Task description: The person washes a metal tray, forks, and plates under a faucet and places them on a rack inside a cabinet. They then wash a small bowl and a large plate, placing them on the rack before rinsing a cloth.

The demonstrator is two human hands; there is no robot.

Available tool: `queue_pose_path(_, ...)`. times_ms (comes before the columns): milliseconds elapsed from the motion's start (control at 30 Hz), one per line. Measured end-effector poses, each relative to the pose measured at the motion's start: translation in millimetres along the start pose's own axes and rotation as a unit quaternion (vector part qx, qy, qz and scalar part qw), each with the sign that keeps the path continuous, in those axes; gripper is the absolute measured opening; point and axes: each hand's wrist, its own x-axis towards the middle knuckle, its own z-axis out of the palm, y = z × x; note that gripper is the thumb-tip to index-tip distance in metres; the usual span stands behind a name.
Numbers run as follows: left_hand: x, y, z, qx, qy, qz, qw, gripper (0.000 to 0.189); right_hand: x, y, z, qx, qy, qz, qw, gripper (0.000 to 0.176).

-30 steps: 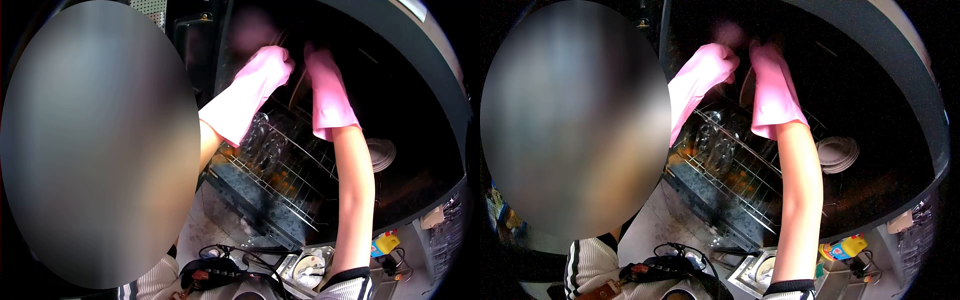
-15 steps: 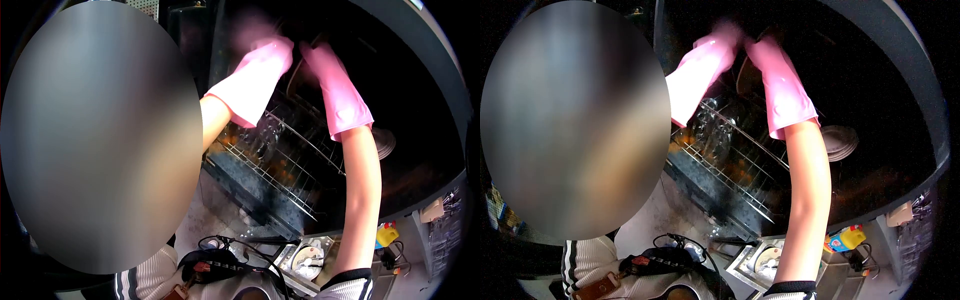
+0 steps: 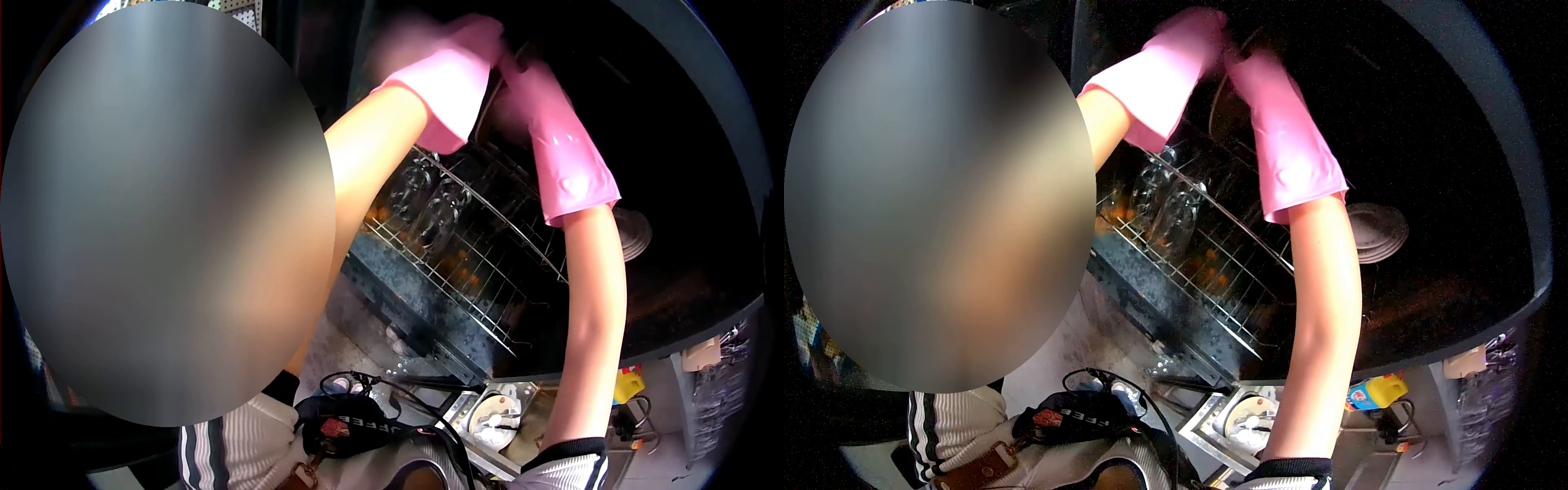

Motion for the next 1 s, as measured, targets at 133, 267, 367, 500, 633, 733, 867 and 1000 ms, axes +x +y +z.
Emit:
queue_pose_path(133,23.6,-18.9,21.0,0.047,-0.011,0.005,0.999,0.029,-8.6,-3.7,-8.8,0.095,-0.043,-0.027,0.994,0.053)
queue_pose_path(267,45.3,-37.0,35.4,0.282,-0.098,0.132,0.945,0.028,-18.9,-4.1,-16.5,0.244,-0.083,-0.054,0.965,0.040)
queue_pose_path(367,27.1,-31.1,10.0,0.216,-0.053,0.072,0.972,0.025,-15.7,2.1,-17.8,0.288,-0.147,-0.006,0.946,0.034)
queue_pose_path(500,-2.7,-14.1,-13.8,0.136,0.010,-0.036,0.990,0.024,-11.1,-1.7,-29.8,0.255,-0.169,0.079,0.949,0.030)
queue_pose_path(633,-20.5,7.5,-24.4,0.129,0.081,-0.148,0.977,0.024,-22.6,-9.5,-43.3,0.271,-0.112,0.092,0.952,0.028)
queue_pose_path(733,-60.9,20.8,-53.2,-0.004,0.085,-0.151,0.985,0.022,-18.7,14.1,-42.4,0.284,-0.088,0.119,0.947,0.028)
queue_pose_path(867,-128.0,4.8,-69.1,-0.355,0.034,-0.035,0.934,0.028,-53.2,-7.2,-55.1,0.440,0.012,0.196,0.876,0.032)
queue_pose_path(1000,-196.7,27.0,-75.5,-0.419,0.072,-0.104,0.899,0.026,-108.2,-28.9,-85.2,0.676,0.069,0.193,0.708,0.044)
